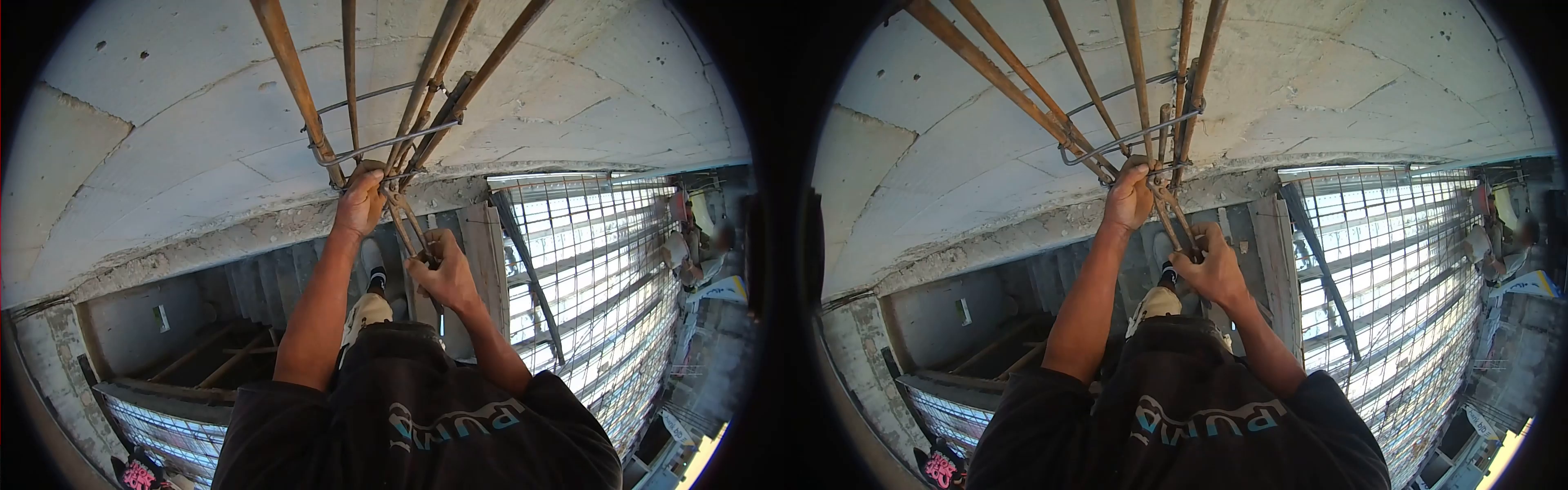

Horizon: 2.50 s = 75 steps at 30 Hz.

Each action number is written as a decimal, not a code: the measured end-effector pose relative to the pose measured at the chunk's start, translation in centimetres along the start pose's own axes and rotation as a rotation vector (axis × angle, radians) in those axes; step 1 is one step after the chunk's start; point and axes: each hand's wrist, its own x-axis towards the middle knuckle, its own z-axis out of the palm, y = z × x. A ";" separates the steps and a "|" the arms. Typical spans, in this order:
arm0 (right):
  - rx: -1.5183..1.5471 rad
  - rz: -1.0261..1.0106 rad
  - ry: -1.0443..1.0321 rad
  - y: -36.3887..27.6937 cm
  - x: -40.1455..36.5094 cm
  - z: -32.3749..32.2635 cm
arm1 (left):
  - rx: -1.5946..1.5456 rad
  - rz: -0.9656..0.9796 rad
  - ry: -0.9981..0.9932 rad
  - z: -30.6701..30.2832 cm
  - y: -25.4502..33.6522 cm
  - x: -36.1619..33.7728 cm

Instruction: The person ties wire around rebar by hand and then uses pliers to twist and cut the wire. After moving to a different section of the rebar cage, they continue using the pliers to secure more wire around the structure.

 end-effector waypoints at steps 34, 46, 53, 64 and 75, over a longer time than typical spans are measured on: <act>-0.117 -0.116 0.294 3.8 -0.8 3.4 | 0.059 0.003 0.083 1.3 0.2 0.3; 0.467 0.391 -0.178 3.0 -0.1 1.0 | 0.073 0.022 0.083 1.4 0.4 0.1; 1.660 0.669 -0.877 6.4 0.0 0.7 | 0.079 -0.028 0.002 -0.5 -0.1 0.4; 0.197 0.320 -0.184 3.5 -0.8 0.3 | 0.080 -0.037 -0.052 0.4 0.7 0.2; 0.888 0.600 -0.487 4.0 0.2 -0.4 | 0.581 -0.011 0.334 -0.6 -0.2 -8.5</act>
